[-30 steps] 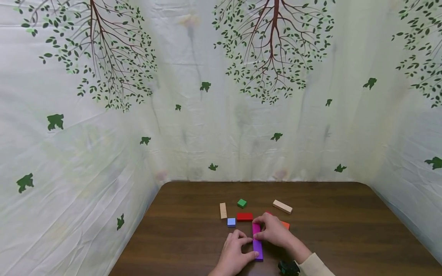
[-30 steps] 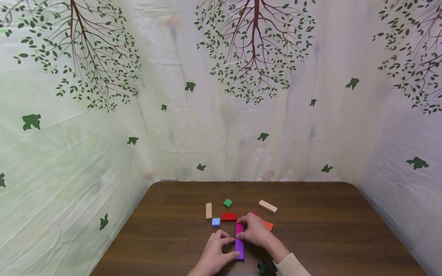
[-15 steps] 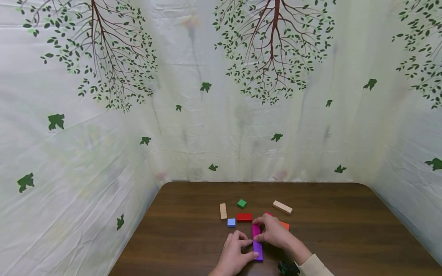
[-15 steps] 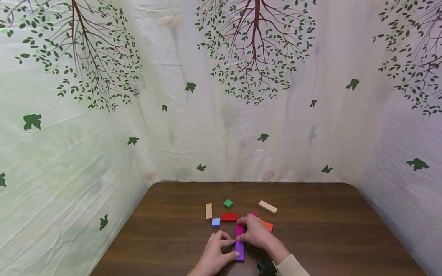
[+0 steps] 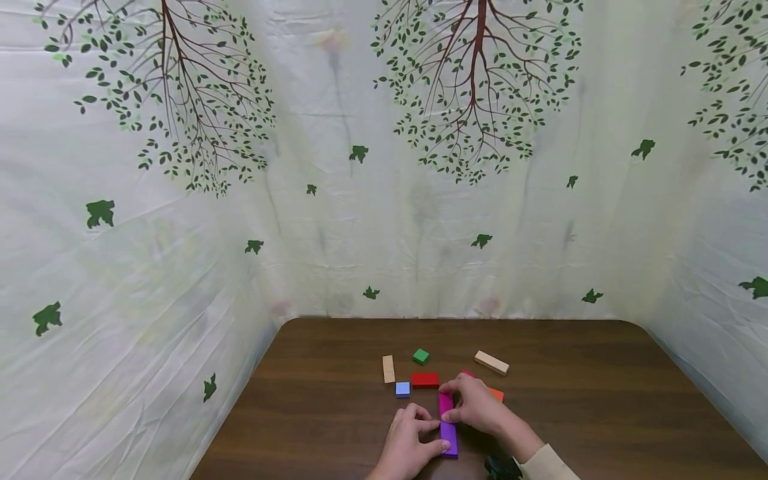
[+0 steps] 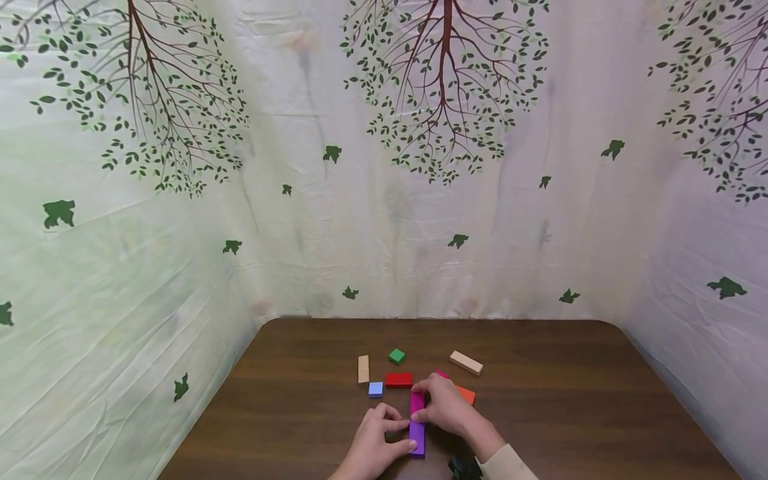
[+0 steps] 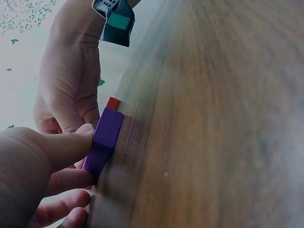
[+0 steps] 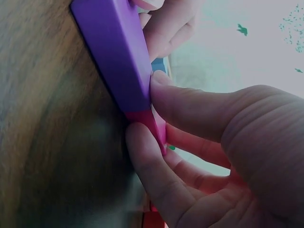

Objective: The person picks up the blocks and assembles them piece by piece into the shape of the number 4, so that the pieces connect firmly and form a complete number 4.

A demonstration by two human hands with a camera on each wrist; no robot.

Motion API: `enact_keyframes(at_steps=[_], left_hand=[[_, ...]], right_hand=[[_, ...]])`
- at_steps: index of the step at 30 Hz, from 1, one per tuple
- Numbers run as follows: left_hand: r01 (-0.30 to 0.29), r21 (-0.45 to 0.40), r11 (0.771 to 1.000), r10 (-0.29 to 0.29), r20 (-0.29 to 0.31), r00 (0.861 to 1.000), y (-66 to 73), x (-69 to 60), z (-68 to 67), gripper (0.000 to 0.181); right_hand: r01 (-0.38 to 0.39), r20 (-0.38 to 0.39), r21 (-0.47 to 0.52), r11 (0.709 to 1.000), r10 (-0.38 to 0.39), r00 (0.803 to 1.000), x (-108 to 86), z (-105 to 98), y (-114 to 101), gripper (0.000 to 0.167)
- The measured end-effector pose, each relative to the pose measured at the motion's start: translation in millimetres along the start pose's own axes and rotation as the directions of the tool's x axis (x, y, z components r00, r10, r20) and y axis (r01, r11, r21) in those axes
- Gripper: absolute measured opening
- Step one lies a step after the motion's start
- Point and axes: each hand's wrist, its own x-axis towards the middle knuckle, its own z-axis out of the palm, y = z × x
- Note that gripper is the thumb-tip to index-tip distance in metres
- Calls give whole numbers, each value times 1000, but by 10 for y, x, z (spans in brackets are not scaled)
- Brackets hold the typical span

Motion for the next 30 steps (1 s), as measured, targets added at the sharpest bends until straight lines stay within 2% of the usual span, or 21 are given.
enact_keyframes(at_steps=[5,13,18,21,26,30], left_hand=[[4,-21,1000,-5,-12,1000,3,-3,6,43],[33,-58,998,-34,-27,999,7,10,-22,46],[31,-73,997,-33,-26,999,-13,37,-54,48],[26,-78,997,-26,3,1000,-17,48,-65,51],[-11,-27,1000,13,70,997,-14,35,-61,56],[-38,21,999,36,91,995,-11,20,-47,56]], right_hand=[[-3,6,-5,1000,3,1000,7,0,2,48],[51,-11,77,996,-50,999,-5,-133,1,54],[50,-113,30,998,-47,993,-7,-228,-42,46],[41,-173,5,999,-39,984,9,-248,-22,41],[15,-251,-34,999,-23,968,34,-244,56,35],[-21,-310,-76,997,-4,951,41,-225,125,32]])
